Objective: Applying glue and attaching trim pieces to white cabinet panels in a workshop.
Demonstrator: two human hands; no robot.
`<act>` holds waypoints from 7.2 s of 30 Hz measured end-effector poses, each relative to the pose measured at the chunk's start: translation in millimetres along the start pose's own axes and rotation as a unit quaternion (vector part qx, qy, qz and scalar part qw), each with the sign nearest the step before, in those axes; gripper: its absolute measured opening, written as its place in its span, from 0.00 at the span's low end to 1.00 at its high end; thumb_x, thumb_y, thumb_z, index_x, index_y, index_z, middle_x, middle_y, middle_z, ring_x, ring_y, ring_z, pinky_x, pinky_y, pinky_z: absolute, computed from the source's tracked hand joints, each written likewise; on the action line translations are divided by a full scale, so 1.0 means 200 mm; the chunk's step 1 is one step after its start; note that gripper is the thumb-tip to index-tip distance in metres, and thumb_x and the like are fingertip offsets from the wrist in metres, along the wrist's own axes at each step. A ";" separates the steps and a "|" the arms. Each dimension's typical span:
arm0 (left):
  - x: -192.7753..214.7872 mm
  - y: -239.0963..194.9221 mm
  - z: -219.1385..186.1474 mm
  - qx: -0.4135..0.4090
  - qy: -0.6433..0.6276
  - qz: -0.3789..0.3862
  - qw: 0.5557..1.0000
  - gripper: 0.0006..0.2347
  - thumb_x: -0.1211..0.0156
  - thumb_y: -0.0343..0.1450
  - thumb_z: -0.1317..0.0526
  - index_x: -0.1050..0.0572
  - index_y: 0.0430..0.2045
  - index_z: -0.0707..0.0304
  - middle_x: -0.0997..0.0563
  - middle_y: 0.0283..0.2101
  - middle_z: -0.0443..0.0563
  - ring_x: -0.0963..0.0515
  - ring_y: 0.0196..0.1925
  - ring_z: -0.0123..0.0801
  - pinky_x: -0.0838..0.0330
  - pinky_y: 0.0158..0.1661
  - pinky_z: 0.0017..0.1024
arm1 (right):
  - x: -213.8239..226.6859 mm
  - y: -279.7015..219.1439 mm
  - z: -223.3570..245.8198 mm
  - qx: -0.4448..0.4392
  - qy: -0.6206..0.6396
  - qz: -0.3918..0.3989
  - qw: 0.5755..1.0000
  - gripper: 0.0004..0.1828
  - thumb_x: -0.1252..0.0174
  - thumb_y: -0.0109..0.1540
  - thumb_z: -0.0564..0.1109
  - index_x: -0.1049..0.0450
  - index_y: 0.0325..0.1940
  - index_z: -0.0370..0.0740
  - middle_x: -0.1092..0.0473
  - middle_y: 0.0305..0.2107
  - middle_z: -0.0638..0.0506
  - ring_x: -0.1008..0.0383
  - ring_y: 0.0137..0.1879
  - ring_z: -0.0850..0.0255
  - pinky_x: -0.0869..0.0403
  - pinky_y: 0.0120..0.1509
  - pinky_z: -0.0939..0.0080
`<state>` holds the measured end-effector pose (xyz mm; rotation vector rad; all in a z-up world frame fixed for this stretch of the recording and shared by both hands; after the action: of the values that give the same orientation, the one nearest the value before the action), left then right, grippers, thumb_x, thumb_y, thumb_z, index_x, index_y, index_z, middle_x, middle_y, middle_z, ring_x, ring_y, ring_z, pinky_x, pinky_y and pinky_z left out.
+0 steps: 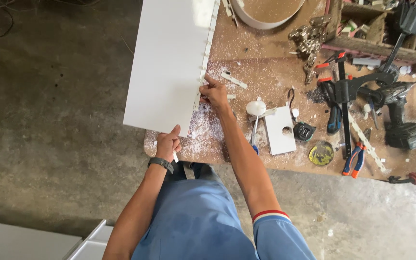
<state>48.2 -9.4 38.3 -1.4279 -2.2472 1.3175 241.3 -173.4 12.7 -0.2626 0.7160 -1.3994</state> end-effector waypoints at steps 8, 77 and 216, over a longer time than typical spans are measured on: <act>0.09 0.07 0.09 -0.012 -0.003 0.006 1.000 0.13 0.32 0.71 0.57 0.30 0.25 0.63 0.32 0.22 0.42 0.44 0.11 0.22 0.46 0.14 0.26 | 0.01 0.00 -0.02 -0.008 0.011 -0.008 1.000 0.32 0.43 0.59 0.28 0.33 0.68 0.37 0.25 0.28 0.49 0.23 0.27 0.64 0.19 0.26 0.66; 0.26 0.12 0.17 -0.026 -0.026 -0.028 0.999 0.15 0.36 0.74 0.52 0.32 0.26 0.60 0.33 0.25 0.44 0.44 0.13 0.22 0.44 0.16 0.26 | 2.40 -1.16 0.22 0.008 -0.650 -0.460 0.604 0.23 0.36 0.60 0.54 0.22 0.52 0.36 0.27 0.55 0.38 0.30 0.63 0.38 0.33 0.66 0.38; 0.10 0.10 -0.03 -0.128 -0.190 0.017 0.973 0.15 0.41 0.75 0.54 0.26 0.44 0.70 0.18 0.34 0.58 0.17 0.31 0.45 0.24 0.31 0.34 | 0.27 -0.60 -0.23 -0.047 -0.692 0.008 0.720 0.30 0.41 0.62 0.66 0.23 0.42 0.33 0.22 0.37 0.34 0.19 0.46 0.44 0.22 0.50 0.46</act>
<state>54.5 13.2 22.1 -1.3925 -2.7375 1.4606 118.3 -235.5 30.3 -1.2124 -0.4907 -0.7718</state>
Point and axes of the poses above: each hand's wrist, its own y-axis towards the middle knuckle, its own x-axis out of the back of the hand, z = x × y, the point moved 4 cm from there along y, towards the middle knuckle
